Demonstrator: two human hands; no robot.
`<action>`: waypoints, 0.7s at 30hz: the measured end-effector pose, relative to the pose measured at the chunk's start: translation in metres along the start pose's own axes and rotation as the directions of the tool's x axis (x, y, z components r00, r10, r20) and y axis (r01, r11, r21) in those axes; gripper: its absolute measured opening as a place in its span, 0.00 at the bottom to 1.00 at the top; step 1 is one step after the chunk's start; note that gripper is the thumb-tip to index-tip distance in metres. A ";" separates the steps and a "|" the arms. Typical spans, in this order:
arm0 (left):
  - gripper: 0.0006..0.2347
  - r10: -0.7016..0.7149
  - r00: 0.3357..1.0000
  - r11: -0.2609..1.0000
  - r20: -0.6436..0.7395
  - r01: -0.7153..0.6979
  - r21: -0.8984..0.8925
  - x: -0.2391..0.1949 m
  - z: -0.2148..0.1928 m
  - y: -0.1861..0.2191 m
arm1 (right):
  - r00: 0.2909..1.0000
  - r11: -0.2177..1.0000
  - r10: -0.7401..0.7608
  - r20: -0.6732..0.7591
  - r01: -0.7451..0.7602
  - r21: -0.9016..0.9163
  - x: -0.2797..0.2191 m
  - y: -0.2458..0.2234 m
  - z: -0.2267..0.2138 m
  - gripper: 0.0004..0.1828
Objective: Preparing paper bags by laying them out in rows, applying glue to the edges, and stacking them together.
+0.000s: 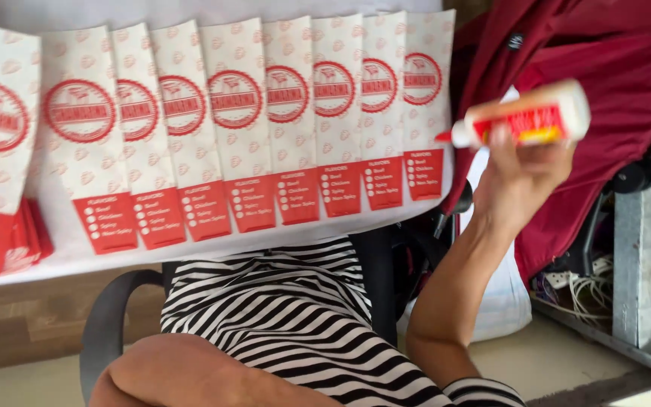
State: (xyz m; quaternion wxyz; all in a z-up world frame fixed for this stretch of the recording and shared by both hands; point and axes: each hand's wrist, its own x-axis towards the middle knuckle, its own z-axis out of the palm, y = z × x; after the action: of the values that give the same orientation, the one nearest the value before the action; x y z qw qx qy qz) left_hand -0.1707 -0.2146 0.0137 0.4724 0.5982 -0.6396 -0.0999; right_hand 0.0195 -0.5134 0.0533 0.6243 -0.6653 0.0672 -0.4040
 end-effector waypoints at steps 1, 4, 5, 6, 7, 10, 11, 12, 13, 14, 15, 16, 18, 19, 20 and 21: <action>0.19 0.012 0.998 0.999 0.054 -0.010 -0.036 0.034 -0.024 -0.013 | 0.994 0.996 0.089 -0.064 -0.089 0.007 -0.017 -0.005 -0.016 0.19; 0.22 0.054 0.978 0.989 0.204 -0.024 -0.144 0.072 -0.072 -0.043 | 0.961 0.972 0.232 -0.151 -0.234 0.009 -0.052 -0.022 -0.041 0.22; 0.22 0.061 0.976 0.988 0.209 -0.029 -0.152 0.094 -0.099 -0.060 | 0.960 0.972 0.231 -0.161 -0.234 0.003 -0.061 -0.019 -0.054 0.22; 0.08 -0.023 0.989 0.999 -0.146 0.018 -0.037 0.114 -0.126 -0.078 | 0.953 0.972 0.231 -0.198 -0.235 0.006 -0.070 -0.015 -0.065 0.27; 0.08 -0.059 0.871 0.993 -0.488 0.099 0.057 0.135 -0.153 -0.095 | 0.944 0.972 0.231 -0.235 -0.235 0.008 -0.080 -0.011 -0.075 0.31; 0.04 0.008 0.841 0.879 -0.542 0.252 0.405 0.148 -0.091 -0.186 | 0.982 0.981 0.064 -0.176 -0.094 -0.169 -0.093 0.023 -0.113 0.20; 0.04 0.007 0.841 0.880 -0.541 0.252 0.403 0.149 -0.078 -0.198 | 0.982 0.981 0.065 -0.177 -0.096 -0.170 -0.095 0.025 -0.116 0.20; 0.03 0.013 0.860 0.854 -0.510 0.256 0.452 0.150 -0.067 -0.211 | 0.981 0.982 0.051 -0.185 -0.083 -0.172 -0.097 0.028 -0.119 0.20; 0.02 0.017 0.878 0.827 -0.479 0.257 0.500 0.151 -0.055 -0.223 | 0.981 0.982 0.036 -0.193 -0.071 -0.174 -0.098 0.030 -0.122 0.21; 0.02 0.016 0.878 0.826 -0.478 0.258 0.501 0.151 -0.054 -0.223 | 0.980 0.982 0.038 -0.193 -0.072 -0.173 -0.099 0.031 -0.120 0.21; 0.02 -0.002 0.887 0.819 -0.462 0.266 0.508 0.152 -0.053 -0.224 | 0.980 0.984 0.025 -0.197 -0.059 -0.168 -0.100 0.033 -0.119 0.21; 0.02 -0.018 0.896 0.813 -0.444 0.271 0.514 0.152 -0.053 -0.224 | 0.979 0.985 0.011 -0.204 -0.045 -0.164 -0.101 0.034 -0.117 0.22; 0.01 -0.044 0.904 0.820 -0.426 0.276 0.501 0.149 -0.043 -0.233 | 0.979 0.981 0.004 -0.205 -0.044 -0.190 -0.100 0.032 -0.110 0.21; 0.01 -0.071 0.909 0.826 -0.411 0.284 0.487 0.146 -0.038 -0.237 | 0.979 0.975 -0.002 -0.203 -0.042 -0.216 -0.100 0.031 -0.106 0.20; 0.01 -0.072 0.911 0.825 -0.406 0.283 0.489 0.145 -0.041 -0.234 | 0.978 0.976 0.000 -0.206 -0.045 -0.213 -0.101 0.031 -0.104 0.20; 0.04 -0.121 0.917 0.838 -0.380 0.299 0.456 0.144 -0.045 -0.231 | 0.978 0.976 0.010 -0.206 -0.055 -0.213 -0.102 0.032 -0.103 0.20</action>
State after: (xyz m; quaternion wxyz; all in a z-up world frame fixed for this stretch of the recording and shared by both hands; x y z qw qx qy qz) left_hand 0.0397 -0.3798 -0.0529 0.3868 0.7763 -0.4824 0.1226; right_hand -0.0988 -0.5394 -0.0317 0.5440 -0.6835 0.1854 -0.4500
